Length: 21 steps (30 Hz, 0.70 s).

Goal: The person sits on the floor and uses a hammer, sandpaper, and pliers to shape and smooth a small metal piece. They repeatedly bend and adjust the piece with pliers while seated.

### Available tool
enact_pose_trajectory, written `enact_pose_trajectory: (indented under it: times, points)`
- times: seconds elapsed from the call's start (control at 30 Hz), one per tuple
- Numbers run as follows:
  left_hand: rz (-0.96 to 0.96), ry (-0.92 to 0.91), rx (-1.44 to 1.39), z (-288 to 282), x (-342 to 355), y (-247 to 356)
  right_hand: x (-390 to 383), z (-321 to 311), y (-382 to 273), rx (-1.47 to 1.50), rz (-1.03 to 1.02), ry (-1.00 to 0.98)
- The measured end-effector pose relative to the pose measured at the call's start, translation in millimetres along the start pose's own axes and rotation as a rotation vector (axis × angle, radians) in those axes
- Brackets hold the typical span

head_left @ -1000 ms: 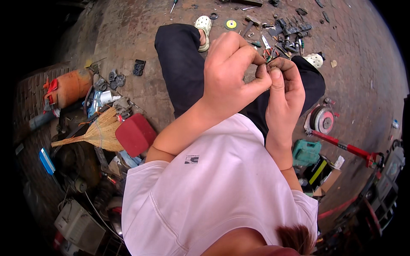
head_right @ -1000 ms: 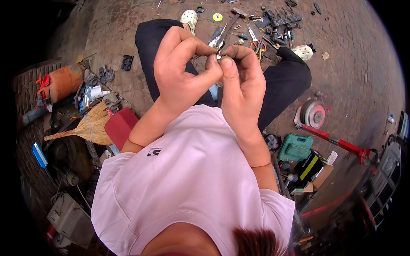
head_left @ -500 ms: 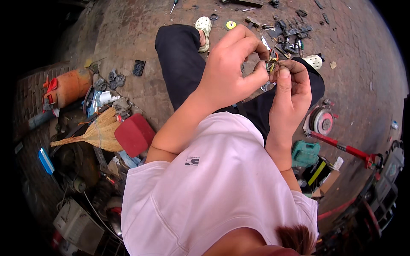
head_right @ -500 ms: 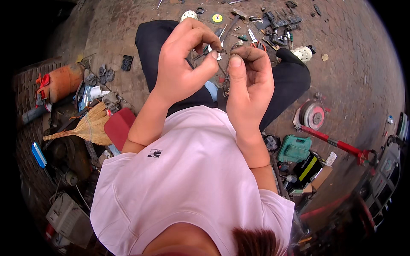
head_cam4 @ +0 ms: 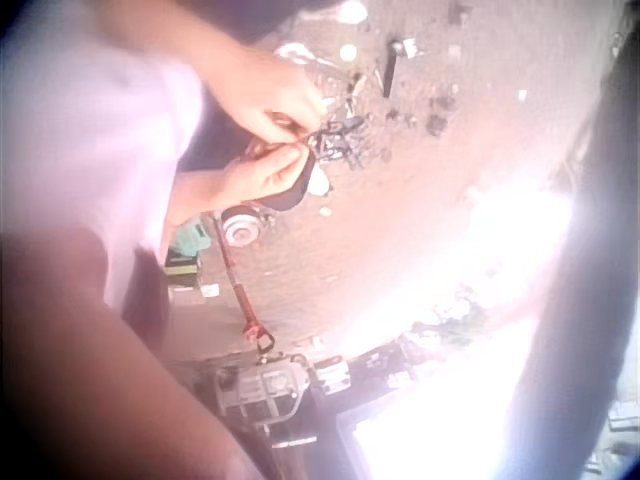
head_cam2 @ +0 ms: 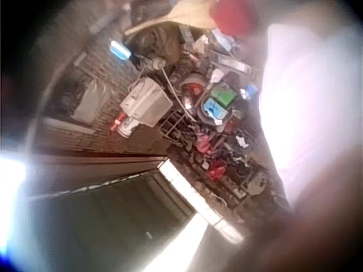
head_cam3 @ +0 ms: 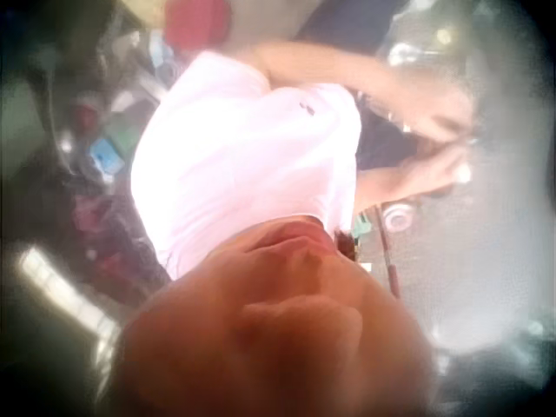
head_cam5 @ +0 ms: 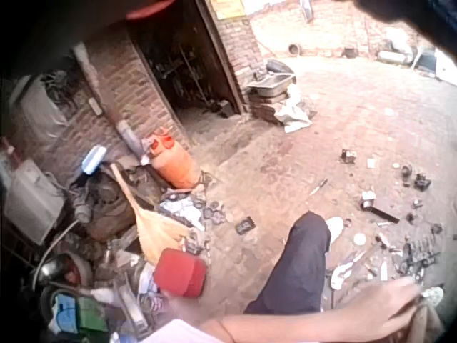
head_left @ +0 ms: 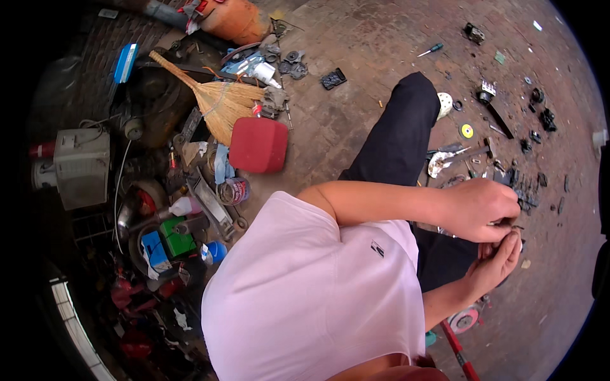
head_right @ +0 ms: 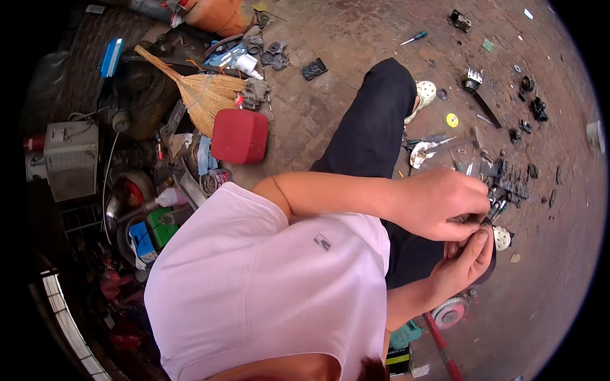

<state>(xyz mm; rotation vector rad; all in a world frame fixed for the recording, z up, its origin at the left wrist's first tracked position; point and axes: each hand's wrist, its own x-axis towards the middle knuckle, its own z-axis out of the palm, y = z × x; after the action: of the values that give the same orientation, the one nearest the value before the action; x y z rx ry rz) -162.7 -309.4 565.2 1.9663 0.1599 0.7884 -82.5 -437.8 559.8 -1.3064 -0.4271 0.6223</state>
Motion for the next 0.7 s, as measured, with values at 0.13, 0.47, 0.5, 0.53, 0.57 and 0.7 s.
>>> enact_pose_trajectory:
  times: [0.13,0.47,0.5,0.53,0.57,0.7]
  points:
    - [-0.087,-0.132,-0.363,-1.5,0.9,9.8,-1.2,2.8,-6.4,0.334,0.003,0.006]
    - [-0.136,-0.107,-1.174,11.5,0.0,28.5,7.3,2.4,-36.2,0.631,-0.323,0.138]
    - [-0.161,-0.167,-1.267,8.3,-5.2,25.8,13.2,-10.4,-44.4,1.204,0.027,-0.354]
    - [-0.181,-0.231,-1.351,6.0,-10.5,24.3,21.9,-22.6,-51.4,1.214,-0.069,-0.291]
    - [-0.138,-0.216,-1.407,5.4,-15.9,24.3,29.7,-33.3,-56.5,1.226,-0.157,-0.256]
    - [-0.238,0.012,-0.615,-8.9,-22.8,1.6,32.6,-45.9,-57.8,0.877,-0.054,-0.246]
